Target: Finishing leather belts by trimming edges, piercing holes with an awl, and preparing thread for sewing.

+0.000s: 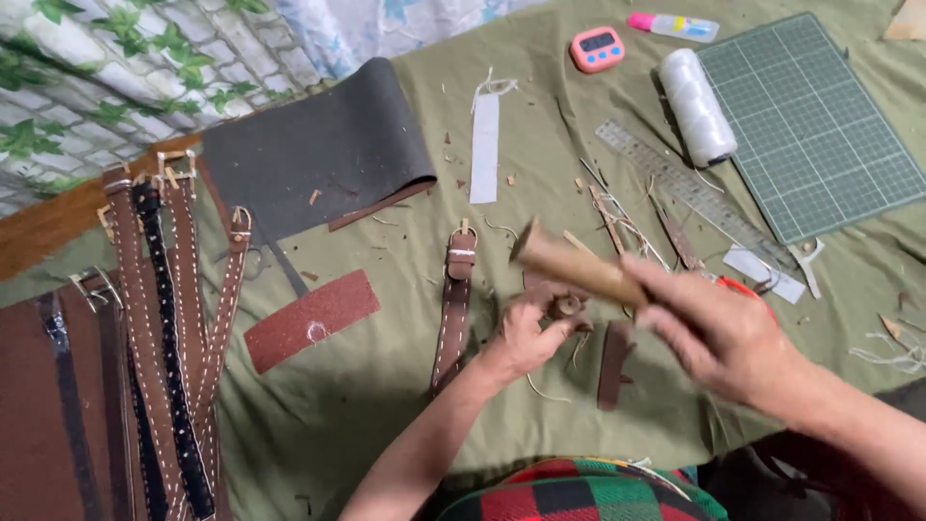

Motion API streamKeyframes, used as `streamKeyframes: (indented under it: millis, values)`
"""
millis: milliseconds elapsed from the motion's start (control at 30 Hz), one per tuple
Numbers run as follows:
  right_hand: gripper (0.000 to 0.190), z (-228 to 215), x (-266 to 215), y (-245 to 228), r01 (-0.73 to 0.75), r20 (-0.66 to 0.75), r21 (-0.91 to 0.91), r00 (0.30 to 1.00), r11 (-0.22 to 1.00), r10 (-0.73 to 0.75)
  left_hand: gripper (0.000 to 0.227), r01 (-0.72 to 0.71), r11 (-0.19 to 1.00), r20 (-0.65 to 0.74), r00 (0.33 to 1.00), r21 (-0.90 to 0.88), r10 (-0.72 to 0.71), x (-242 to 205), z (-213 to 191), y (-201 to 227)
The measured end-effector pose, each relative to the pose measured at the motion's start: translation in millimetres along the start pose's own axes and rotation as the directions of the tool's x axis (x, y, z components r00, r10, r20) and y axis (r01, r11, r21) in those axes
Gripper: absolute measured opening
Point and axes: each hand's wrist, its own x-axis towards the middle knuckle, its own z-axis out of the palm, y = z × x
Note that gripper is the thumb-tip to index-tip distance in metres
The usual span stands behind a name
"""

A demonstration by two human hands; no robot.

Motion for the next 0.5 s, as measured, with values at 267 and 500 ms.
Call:
streamKeyframes:
  millis: [267,500]
  values:
    - [0.049,30.8,2.4,38.9,-0.319,0.017,0.039,0.948,0.947,0.319,0.033,-0.006,0.991,-0.007,1.000,-0.131,0.005,-0.7,-13.0,22.4]
    - [0.053,-19.7,-22.0,-11.9,-0.084,-0.199,0.013,0.976,0.996,0.085,0.038,0.059,0.832,0.036,0.998,-0.552,-0.047,-6.2,3.2,8.8]
